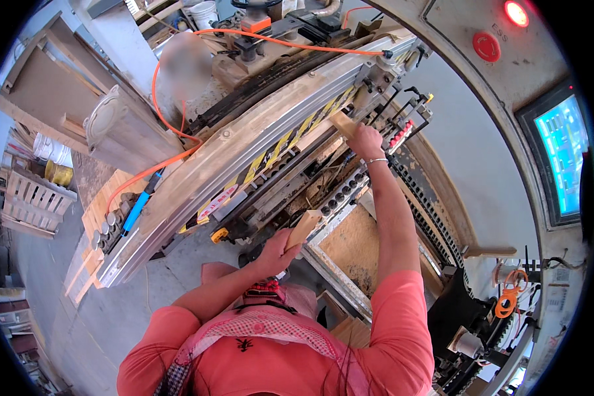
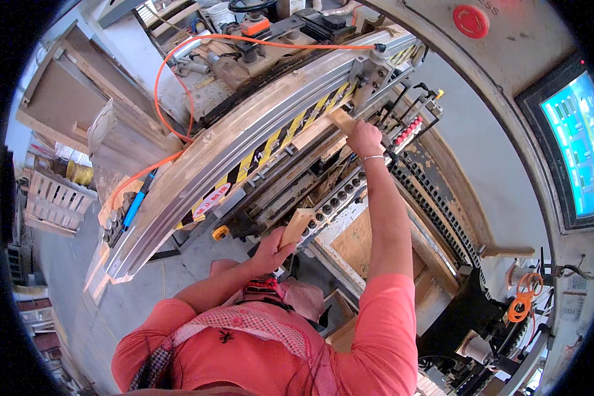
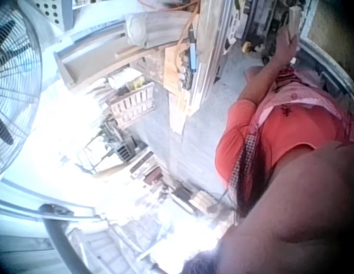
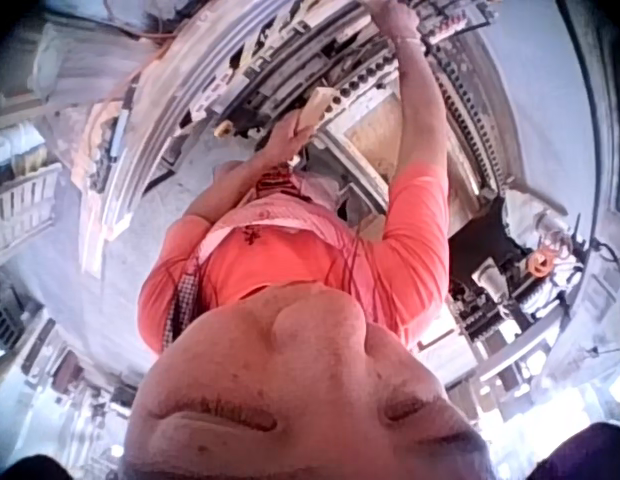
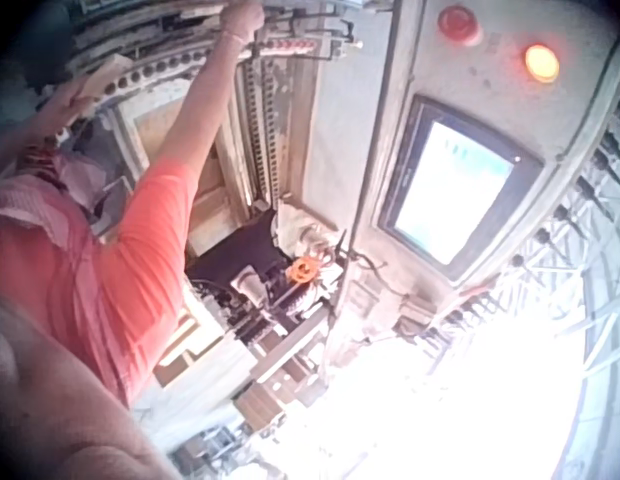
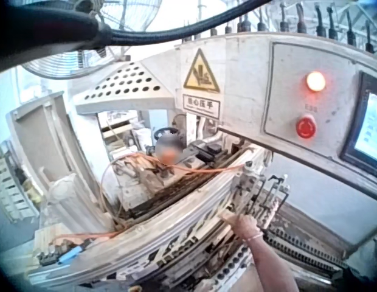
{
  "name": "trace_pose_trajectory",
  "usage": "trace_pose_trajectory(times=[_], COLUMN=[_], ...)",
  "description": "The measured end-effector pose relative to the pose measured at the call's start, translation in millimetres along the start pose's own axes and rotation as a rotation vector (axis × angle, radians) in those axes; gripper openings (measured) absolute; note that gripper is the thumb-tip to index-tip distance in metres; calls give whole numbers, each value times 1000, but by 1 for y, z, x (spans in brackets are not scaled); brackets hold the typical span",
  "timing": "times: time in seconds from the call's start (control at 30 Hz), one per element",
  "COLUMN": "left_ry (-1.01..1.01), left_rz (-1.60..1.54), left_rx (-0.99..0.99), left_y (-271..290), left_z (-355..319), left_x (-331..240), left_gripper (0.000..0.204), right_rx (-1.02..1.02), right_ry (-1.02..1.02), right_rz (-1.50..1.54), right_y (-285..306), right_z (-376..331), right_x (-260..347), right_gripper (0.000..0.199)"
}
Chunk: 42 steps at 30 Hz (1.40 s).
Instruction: The person operates a woodworking machine, feeding small wooden blocks into the mechanism one by one. They retrieve the processed blocks and place them onto a nearby stack of finished pieces.
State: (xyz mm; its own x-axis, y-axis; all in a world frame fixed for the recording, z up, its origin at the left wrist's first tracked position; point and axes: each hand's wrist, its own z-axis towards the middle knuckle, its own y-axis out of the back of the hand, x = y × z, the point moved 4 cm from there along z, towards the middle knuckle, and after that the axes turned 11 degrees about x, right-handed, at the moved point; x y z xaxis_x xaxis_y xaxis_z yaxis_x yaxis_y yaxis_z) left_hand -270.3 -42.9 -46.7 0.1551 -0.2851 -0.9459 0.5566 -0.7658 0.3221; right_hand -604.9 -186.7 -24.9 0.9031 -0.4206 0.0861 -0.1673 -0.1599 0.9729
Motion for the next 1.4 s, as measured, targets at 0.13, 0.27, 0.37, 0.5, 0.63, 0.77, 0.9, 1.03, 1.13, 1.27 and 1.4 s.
trace_pose_trajectory(times=[0.13, 0.27, 0.37, 0.5, 0.63, 0.77, 0.9, 1.03, 1.13, 1.27, 1.4], left_ry=[11, 5, 40, -1, 3, 7, 9, 39, 23, -14, -99], left_rz=[21, 12, 2, 10, 11, 24, 52, 29, 59, 75, 114], left_rx=[7, 2, 6, 15, 33, 44, 57, 51, 71, 73, 46], left_y=[2, 2, 2, 2, 0, 0, -1, -3, -3, -3, -6], left_z=[1, 2, 2, 4, 4, 6, 7, 5, 4, 3, 0], left_x=[-1, -2, -1, -4, 1, -6, -4, 4, 4, 5, 5], left_gripper=[22, 23, 23, 23, 23, 23, 24, 25, 27, 31, 30], right_rx=[20, -22, -14, 18, 63, 60, 64, 15, 43, 36, 24], right_ry=[-37, -68, -59, -68, -81, -92, -92, -61, -49, -14, 34], right_rz=[12, 24, 32, 14, 11, 27, 32, 27, 19, -5, -79], right_y=[6, 6, 9, 2, 1, 2, 6, 7, 7, 9, 9], right_z=[-3, -4, -3, 3, 8, 9, 7, 4, 4, 3, 4], right_x=[6, 6, 10, 6, 7, 5, 8, 11, 11, 12, 18], right_gripper=[25, 21, 19, 22, 28, 24, 20, 17, 18, 33, 27])
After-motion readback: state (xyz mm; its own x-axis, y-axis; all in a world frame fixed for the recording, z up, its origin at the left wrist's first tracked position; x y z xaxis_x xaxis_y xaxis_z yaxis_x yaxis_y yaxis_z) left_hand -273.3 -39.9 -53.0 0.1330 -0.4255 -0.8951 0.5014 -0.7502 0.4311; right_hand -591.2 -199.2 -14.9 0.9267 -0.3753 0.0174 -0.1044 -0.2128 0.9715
